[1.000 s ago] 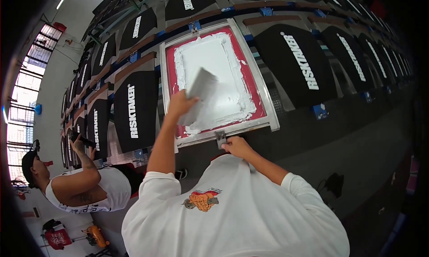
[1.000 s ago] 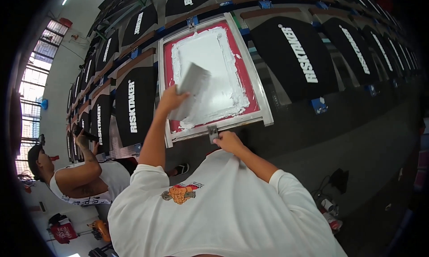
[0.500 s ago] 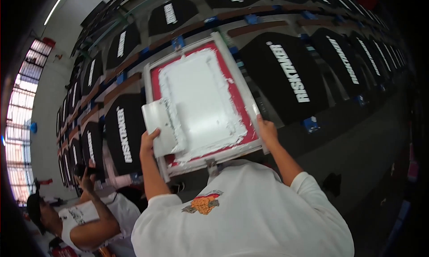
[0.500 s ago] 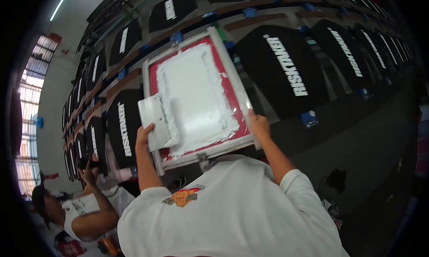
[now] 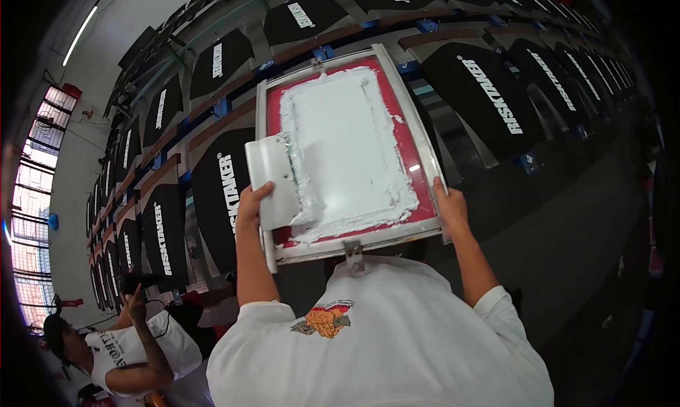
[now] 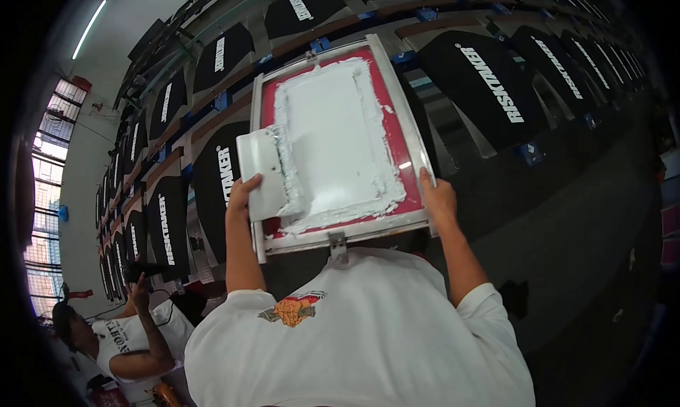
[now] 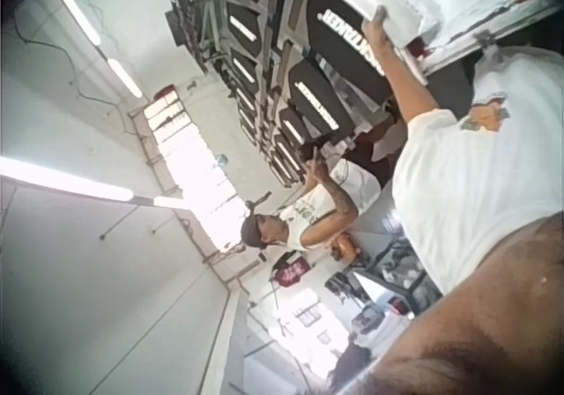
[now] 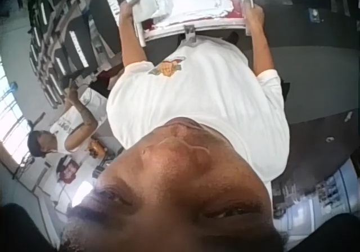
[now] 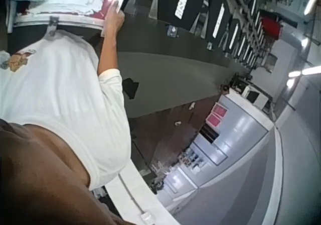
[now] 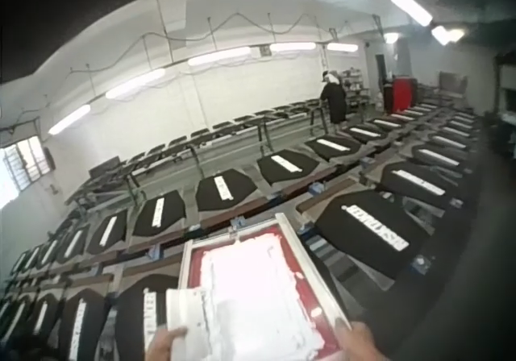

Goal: Using a squeegee to apply ink to garments through a silk screen at a screen printing station.

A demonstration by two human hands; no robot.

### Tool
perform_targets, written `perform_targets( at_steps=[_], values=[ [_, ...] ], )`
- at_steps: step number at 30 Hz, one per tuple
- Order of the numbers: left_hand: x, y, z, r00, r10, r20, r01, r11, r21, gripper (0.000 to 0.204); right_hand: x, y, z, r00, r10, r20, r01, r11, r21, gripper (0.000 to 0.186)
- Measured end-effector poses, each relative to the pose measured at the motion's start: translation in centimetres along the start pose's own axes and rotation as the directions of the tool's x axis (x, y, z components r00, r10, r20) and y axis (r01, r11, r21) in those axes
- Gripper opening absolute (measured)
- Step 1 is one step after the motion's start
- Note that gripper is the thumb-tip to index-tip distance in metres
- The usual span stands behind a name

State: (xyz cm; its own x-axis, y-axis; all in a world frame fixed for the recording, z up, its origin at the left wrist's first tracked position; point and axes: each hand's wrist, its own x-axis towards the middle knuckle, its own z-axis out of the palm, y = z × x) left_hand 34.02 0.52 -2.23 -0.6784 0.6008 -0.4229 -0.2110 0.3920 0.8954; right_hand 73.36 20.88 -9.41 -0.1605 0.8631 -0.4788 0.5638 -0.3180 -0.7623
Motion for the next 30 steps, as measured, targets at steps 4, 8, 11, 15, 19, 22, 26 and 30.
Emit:
perform_targets(
  at_steps=[4,8,11,15,19,22,26,30],
  values=[
    [1.1,0.8,5.3,0.997,-0.072,-0.004,0.071,0.996,-0.044,0.042,4.5,-1.0,-4.7,0.998,0.039,0.041,-0.037,0.998,-0.044,0.075],
    [1.5,1.3,8.5,0.996,-0.088,-0.027,0.087,0.994,-0.066,0.042,8.2,-0.9,-6.0,0.998,0.022,0.062,-0.019,0.999,-0.051,0.077],
    [1.8,0.1,9.4,0.994,-0.097,-0.051,0.091,0.991,-0.094,0.042,11.4,-0.2,-6.3,0.998,-0.014,0.059,0.019,0.995,-0.093,0.079],
    [2.3,-2.5,11.0,0.993,-0.108,-0.047,0.101,0.987,-0.126,0.044,14.7,2.0,-5.9,0.995,-0.023,0.099,0.036,0.990,-0.135,0.080],
    [3.1,-2.8,11.1,0.995,-0.080,-0.064,0.076,0.995,-0.059,0.042,13.4,2.7,-5.3,0.975,-0.207,-0.076,0.176,0.937,-0.300,0.067],
    [5.6,0.5,10.7,0.999,-0.014,-0.038,0.020,0.986,0.165,0.042,9.3,1.4,-5.7,0.638,-0.726,-0.256,0.562,0.666,-0.489,0.044],
    [12.0,10.2,15.6,0.973,0.201,0.112,-0.219,0.665,0.713,0.048,3.1,3.4,-4.7,0.739,-0.029,0.673,0.040,0.999,0.000,0.033],
    [20.2,14.4,21.5,0.817,0.434,0.378,-0.441,0.049,0.896,0.036,-1.5,4.3,0.0,0.584,-0.025,0.811,-0.089,0.992,0.094,0.024]
  ],
)
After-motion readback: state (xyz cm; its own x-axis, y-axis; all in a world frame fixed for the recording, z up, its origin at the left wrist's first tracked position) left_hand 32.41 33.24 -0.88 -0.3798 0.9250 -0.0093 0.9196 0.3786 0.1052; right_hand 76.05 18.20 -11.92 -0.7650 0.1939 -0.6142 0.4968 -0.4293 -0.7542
